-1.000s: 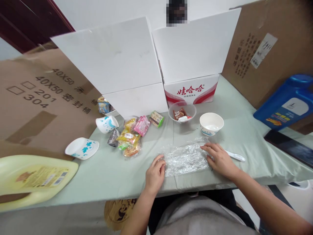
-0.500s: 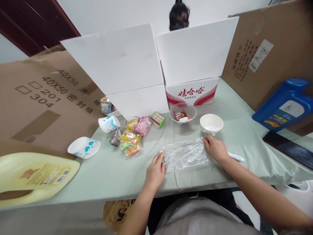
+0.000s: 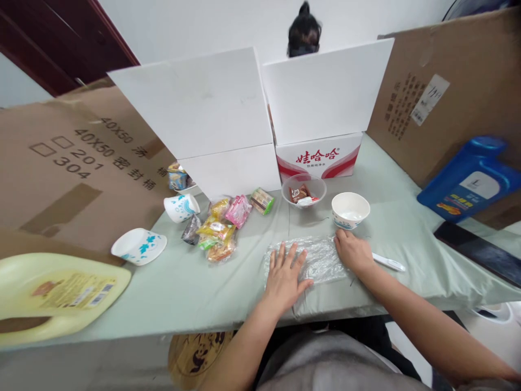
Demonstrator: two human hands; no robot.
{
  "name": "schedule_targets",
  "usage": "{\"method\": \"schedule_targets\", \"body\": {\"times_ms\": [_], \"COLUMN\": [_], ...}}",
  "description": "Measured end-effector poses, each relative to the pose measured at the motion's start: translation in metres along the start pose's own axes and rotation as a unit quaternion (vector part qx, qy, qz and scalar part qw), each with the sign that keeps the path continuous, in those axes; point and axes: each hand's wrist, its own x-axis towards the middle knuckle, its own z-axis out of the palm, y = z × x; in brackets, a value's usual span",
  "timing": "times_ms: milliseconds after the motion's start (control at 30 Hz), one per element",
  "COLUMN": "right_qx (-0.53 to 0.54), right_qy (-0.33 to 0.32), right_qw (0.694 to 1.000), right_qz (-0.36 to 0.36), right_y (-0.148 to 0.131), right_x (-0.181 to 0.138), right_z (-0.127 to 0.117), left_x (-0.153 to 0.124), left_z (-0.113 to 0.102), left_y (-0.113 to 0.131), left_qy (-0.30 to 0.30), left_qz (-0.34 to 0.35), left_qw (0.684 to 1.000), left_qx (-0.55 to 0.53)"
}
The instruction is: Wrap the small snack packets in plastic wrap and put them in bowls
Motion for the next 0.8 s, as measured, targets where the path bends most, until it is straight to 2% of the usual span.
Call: {"method": "schedule_targets", "body": {"times_ms": [100, 200, 267, 333, 400, 433, 533, 633, 700, 800], "right_qx": [-0.006, -0.012, 0.009, 0.045, 0.065, 0.066, 0.072, 0.099, 0.124, 0.141], "right_qy": [0.007, 0.056, 0.101, 0.121, 0.103, 0.083, 0.032, 0.036, 0.041, 0.004], "right_qw": [0.999, 0.997, 0.995, 0.985, 0.969, 0.964, 0.965, 0.959, 0.946, 0.927], "right_qz": [0.043, 0.058, 0.0, -0.113, -0.214, -0.242, -0.249, -0.264, -0.297, -0.347], "right_y": [0.026, 0.046, 0.043, 0.028, 0.011, 0.003, -0.006, 0.001, 0.011, 0.03], "right_x": [0.004, -0.001, -0.009, -0.018, -0.026, -0.029, -0.034, -0.041, -0.05, -0.069], "right_z": [-0.009, -0.019, -0.021, -0.015, -0.004, 0.002, 0.012, 0.005, -0.003, -0.007], "left_x": [-0.002, -0.006, -0.007, -0.006, -0.005, -0.005, -0.004, -0.008, -0.015, -0.033], "left_z": [0.013, 0.016, 0.015, 0.014, 0.014, 0.014, 0.008, -0.007, -0.018, -0.03], "left_y": [0.001, -0.003, -0.004, -0.003, -0.002, -0.002, -0.004, -0.009, -0.016, -0.029], "left_qy": [-0.072, -0.098, -0.103, -0.105, -0.11, -0.114, -0.115, -0.049, -0.009, -0.031], "left_qz": [-0.035, -0.049, -0.049, -0.051, -0.054, -0.055, -0.064, -0.067, -0.036, 0.039], "left_qw": [0.997, 0.994, 0.993, 0.993, 0.992, 0.992, 0.991, 0.996, 0.999, 0.998], "left_qx": [0.003, 0.001, 0.003, 0.009, 0.015, 0.019, 0.029, 0.029, 0.012, -0.037]}}
